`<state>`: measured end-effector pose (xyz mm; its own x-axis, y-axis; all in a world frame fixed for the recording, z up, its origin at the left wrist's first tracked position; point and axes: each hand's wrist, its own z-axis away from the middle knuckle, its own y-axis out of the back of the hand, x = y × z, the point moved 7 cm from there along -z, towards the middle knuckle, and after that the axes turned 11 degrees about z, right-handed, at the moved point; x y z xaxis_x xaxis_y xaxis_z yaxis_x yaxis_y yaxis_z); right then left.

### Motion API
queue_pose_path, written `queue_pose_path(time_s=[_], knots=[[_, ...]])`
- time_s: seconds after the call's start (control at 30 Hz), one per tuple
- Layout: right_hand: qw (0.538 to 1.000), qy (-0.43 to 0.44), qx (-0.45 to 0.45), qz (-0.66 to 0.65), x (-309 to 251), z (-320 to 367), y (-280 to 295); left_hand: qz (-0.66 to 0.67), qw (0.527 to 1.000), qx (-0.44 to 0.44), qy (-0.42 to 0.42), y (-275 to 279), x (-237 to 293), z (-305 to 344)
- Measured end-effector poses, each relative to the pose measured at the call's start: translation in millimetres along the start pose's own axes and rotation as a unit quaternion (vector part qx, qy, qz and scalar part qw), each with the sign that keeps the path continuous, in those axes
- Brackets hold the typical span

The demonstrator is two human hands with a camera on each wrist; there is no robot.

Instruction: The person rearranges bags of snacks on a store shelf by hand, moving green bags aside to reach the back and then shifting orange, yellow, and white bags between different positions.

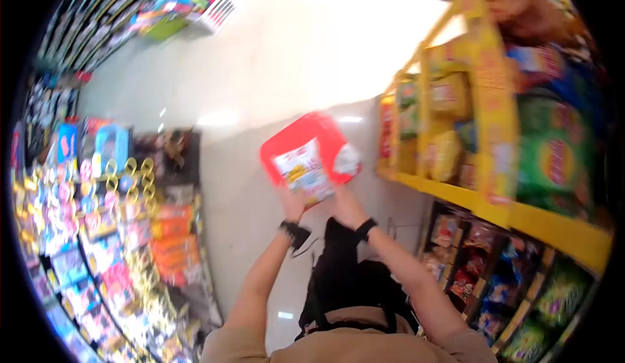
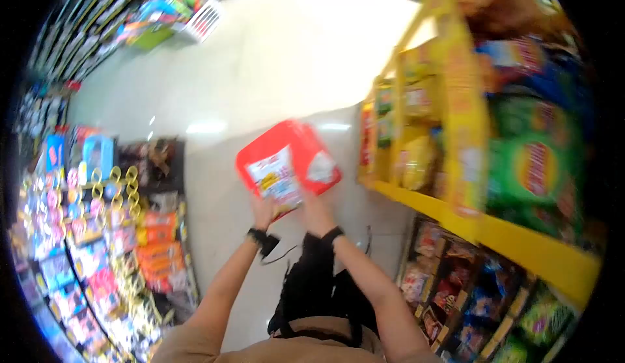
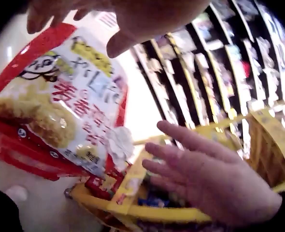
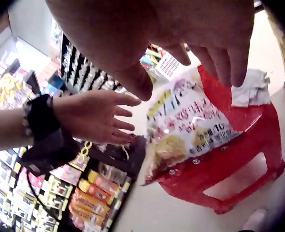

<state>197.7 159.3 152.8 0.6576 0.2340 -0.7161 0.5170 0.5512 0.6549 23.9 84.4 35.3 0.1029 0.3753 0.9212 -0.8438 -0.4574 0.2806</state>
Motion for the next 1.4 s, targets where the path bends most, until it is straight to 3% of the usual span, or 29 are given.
queue_pose_path(time_s=[0.03,0.07,0.1,0.17,0.23,0.33,0.4,0.43,0.5,0.53,0.6,0.7,0.73,0.77,0.83,0.9,0.97,1.03,1.1,1.17,1.2,1.23,1.27,1.33,1.37,1.4], knots=[[0.995,0.06,0.077,0.016,-23,-16,20,-0.089,0.986,0.028,-0.14,19,106,-26],[0.995,0.064,0.069,-0.043,-31,10,33,-0.119,0.98,-0.008,-0.157,12,129,-9],[0.994,0.094,0.063,-0.005,-25,51,48,-0.131,0.977,-0.056,-0.161,-12,143,24],[1.0,0.002,-0.001,0.001,-27,114,91,-0.104,0.965,-0.171,-0.168,-53,179,82],[0.998,-0.021,0.037,0.047,-30,167,137,-0.133,0.925,-0.302,-0.189,-99,184,121],[0.983,-0.077,0.143,0.087,-6,252,179,-0.117,0.839,-0.499,-0.184,-173,192,190],[0.966,-0.133,0.217,0.053,7,308,195,-0.061,0.763,-0.619,-0.177,-213,228,251],[0.95,-0.16,0.262,0.049,8,340,203,-0.052,0.718,-0.673,-0.168,-241,221,273],[0.893,-0.13,0.423,-0.087,6,407,221,-0.026,0.667,-0.736,-0.113,-268,254,334],[0.866,-0.166,0.467,-0.056,21,439,215,-0.039,0.646,-0.752,-0.122,-288,257,357],[0.813,-0.242,0.528,-0.033,-1,512,224,-0.054,0.569,-0.805,-0.159,-308,275,408],[0.74,-0.3,0.598,-0.07,-5,594,219,-0.014,0.507,-0.839,-0.198,-325,332,480],[0.736,-0.351,0.574,-0.079,-15,621,229,-0.005,0.491,-0.844,-0.215,-332,347,500],[0.71,-0.308,0.632,0.044,-10,648,230,0.005,0.5,-0.844,-0.197,-340,358,516],[0.675,-0.315,0.652,0.14,-29,693,254,0.006,0.472,-0.845,-0.252,-341,405,559],[0.656,-0.33,0.647,0.203,-59,733,290,0.064,0.41,-0.855,-0.312,-331,459,605],[0.581,-0.325,0.689,0.285,-100,772,331,0.078,0.359,-0.851,-0.376,-318,511,649],[0.51,-0.315,0.746,0.291,-118,816,366,0.15,0.302,-0.865,-0.372,-304,566,694],[0.471,-0.204,0.835,0.199,-142,845,405,0.216,0.286,-0.891,-0.28,-317,603,739],[0.454,-0.188,0.855,0.165,-137,874,437,0.261,0.274,-0.88,-0.288,-336,638,780],[0.452,-0.192,0.855,0.167,-131,889,452,0.247,0.31,-0.869,-0.295,-353,650,797],[0.422,-0.286,0.836,0.203,-118,906,461,0.232,0.348,-0.858,-0.3,-371,659,811],[0.387,-0.377,0.807,0.237,-108,918,467,0.233,0.346,-0.86,-0.294,-394,663,830],[0.398,-0.397,0.797,0.221,-93,924,477,0.138,0.421,-0.832,-0.333,-436,661,849],[0.41,-0.413,0.787,0.203,-86,925,479,0.14,0.42,-0.833,-0.331,-438,660,851],[0.448,-0.378,0.788,0.187,-81,921,481,0.137,0.354,-0.872,-0.31,-434,657,859]])
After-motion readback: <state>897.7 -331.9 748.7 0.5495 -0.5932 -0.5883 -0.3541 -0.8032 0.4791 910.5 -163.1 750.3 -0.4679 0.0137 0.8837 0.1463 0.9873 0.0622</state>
